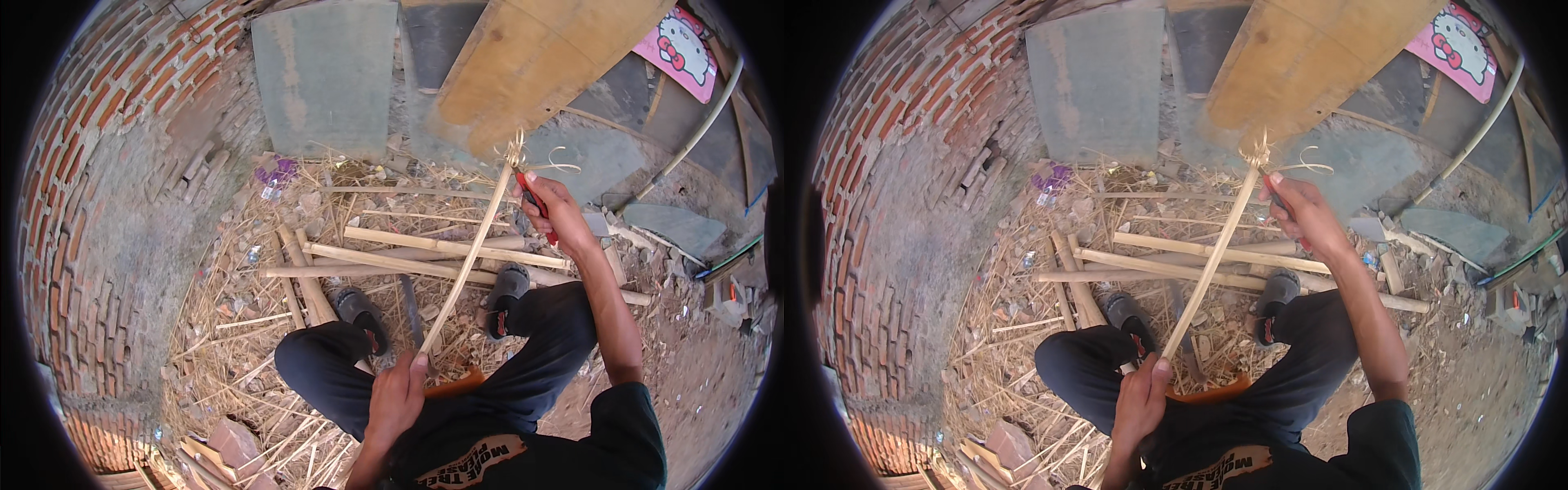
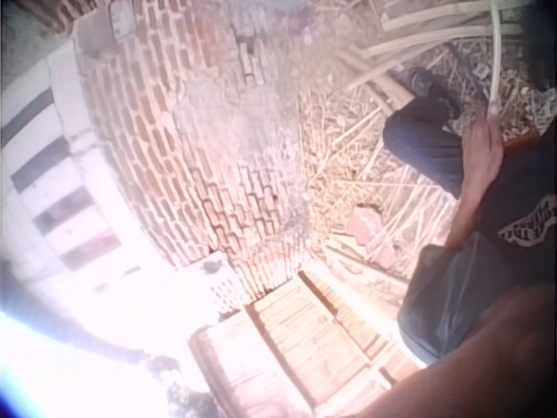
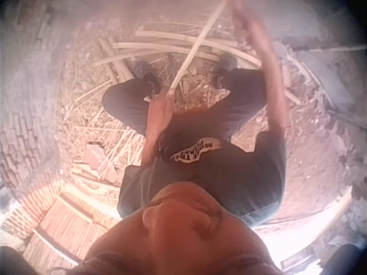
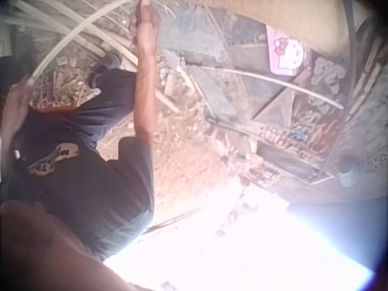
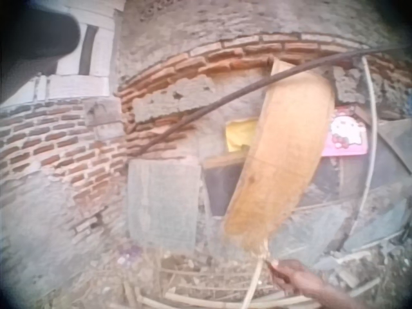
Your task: The person sits on the ground and uses a red utility knife to shave thin strips from a long wooden stick. They hold the stick with their left hand and scrape the blade along its length with their right hand, creating wood shavings. The person occasionally switches to a larger curved blade to continue shaving the wood.
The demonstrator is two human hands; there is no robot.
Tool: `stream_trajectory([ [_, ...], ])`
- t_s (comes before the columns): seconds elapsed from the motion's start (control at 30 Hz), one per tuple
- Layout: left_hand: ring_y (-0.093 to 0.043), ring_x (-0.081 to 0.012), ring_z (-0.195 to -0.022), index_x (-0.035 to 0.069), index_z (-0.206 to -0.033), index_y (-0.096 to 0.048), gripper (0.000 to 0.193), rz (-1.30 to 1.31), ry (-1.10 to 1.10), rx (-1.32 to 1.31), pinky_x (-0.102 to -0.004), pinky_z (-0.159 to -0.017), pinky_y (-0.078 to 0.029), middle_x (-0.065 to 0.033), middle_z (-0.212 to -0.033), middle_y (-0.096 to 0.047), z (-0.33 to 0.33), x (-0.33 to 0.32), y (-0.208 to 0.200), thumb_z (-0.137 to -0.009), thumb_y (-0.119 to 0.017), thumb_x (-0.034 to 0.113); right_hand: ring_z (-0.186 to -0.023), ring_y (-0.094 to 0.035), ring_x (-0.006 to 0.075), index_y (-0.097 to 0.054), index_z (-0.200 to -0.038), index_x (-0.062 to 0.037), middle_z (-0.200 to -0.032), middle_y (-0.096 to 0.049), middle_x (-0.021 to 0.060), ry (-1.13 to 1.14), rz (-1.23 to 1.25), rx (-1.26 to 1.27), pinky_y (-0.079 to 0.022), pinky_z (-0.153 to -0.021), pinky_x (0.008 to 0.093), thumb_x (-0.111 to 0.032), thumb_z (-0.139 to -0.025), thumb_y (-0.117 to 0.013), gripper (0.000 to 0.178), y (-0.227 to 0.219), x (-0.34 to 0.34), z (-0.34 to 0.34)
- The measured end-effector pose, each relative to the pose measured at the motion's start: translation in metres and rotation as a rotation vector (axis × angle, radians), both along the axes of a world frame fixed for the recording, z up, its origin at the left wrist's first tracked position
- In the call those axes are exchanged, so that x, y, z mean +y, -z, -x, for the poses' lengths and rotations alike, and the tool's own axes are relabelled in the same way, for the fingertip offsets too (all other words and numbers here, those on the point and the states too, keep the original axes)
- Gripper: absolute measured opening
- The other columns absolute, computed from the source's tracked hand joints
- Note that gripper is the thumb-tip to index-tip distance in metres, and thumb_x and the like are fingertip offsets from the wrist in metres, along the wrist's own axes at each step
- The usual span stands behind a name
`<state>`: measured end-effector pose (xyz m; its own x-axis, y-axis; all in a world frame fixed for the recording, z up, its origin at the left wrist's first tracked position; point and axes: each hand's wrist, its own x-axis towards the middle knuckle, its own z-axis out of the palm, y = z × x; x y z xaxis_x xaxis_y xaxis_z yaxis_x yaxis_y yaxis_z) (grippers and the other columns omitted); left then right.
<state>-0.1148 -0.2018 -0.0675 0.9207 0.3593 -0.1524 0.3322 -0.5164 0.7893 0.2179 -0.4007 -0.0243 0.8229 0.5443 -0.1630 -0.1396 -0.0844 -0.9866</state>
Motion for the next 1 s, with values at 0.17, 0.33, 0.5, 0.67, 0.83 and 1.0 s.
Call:
stream_trajectory([
  [0.17,-0.063,-0.0342,-0.064,0.0,-0.1,-0.064,0.049,0.152,-0.009,-0.061,-0.0464,-0.067,-0.049,-0.0164,-0.068,-0.06,-0.018,0.004,-0.005,-0.12,-0.04,0.037,-0.061,-0.041,0.0057,-0.07,-0.109,-0.0038,-0.07,-0.048,-0.0035,0.068,0.101,-0.387,-0.032,-0.054,0.0291,-0.034,-0.114,-0.061,0.032,0.022,0.009,0.046],
  [0.33,-0.053,-0.017,-0.059,0.0,-0.096,-0.064,0.053,0.297,-0.004,-0.09,-0.0364,-0.061,-0.045,-0.006,-0.065,-0.054,-0.029,0.014,-0.002,-0.121,-0.038,0.039,-0.063,-0.065,0.0242,-0.071,-0.113,-0.0003,-0.078,-0.067,0.0124,0.046,0.2,-0.786,-0.048,-0.061,0.0354,-0.026,-0.105,-0.074,0.027,0.033,0.024,0.1],
  [0.5,-0.051,-0.0169,-0.059,0.0,-0.098,-0.064,0.051,0.274,-0.022,-0.069,-0.0363,-0.061,-0.044,-0.0054,-0.065,-0.053,-0.036,0.014,0.001,-0.121,-0.039,0.038,-0.075,-0.076,0.0319,-0.073,-0.113,-0.0048,-0.094,-0.076,0.0128,-0.018,0.235,-0.948,-0.06,-0.065,0.0419,-0.03,-0.1,-0.081,0.029,0.054,0.036,0.141],
  [0.67,-0.071,-0.0437,-0.069,0.001,-0.107,-0.062,0.037,0.148,-0.016,-0.065,-0.0516,-0.067,-0.05,-0.0204,-0.071,-0.067,-0.041,0.008,-0.007,-0.119,-0.045,0.032,-0.075,-0.076,0.0314,-0.074,-0.112,-0.0087,-0.094,-0.074,0.0088,-0.082,0.231,-0.999,-0.06,-0.062,0.0417,-0.03,-0.096,-0.083,0.028,0.06,0.046,0.155],
  [0.83,-0.071,-0.0479,-0.074,0.002,-0.114,-0.061,0.034,-0.03,-0.058,-0.041,-0.0566,-0.07,-0.051,-0.0226,-0.071,-0.068,-0.044,-0.002,-0.02,-0.118,-0.048,0.033,-0.074,-0.076,0.0318,-0.074,-0.111,-0.0083,-0.093,-0.074,0.0095,-0.074,0.234,-0.979,-0.06,-0.062,0.0421,-0.031,-0.096,-0.084,0.028,0.054,0.046,0.156],
  [1.0,-0.07,-0.0458,-0.074,-0.001,-0.118,-0.064,0.033,-0.042,-0.103,-0.093,-0.0538,-0.07,-0.051,-0.0223,-0.075,-0.068,-0.043,-0.001,-0.016,-0.116,-0.053,0.03,-0.074,-0.076,0.032,-0.074,-0.111,-0.0073,-0.093,-0.075,0.0106,-0.07,0.268,-0.977,-0.06,-0.063,0.0423,-0.031,-0.096,-0.084,0.03,0.053,0.044,0.149],
])
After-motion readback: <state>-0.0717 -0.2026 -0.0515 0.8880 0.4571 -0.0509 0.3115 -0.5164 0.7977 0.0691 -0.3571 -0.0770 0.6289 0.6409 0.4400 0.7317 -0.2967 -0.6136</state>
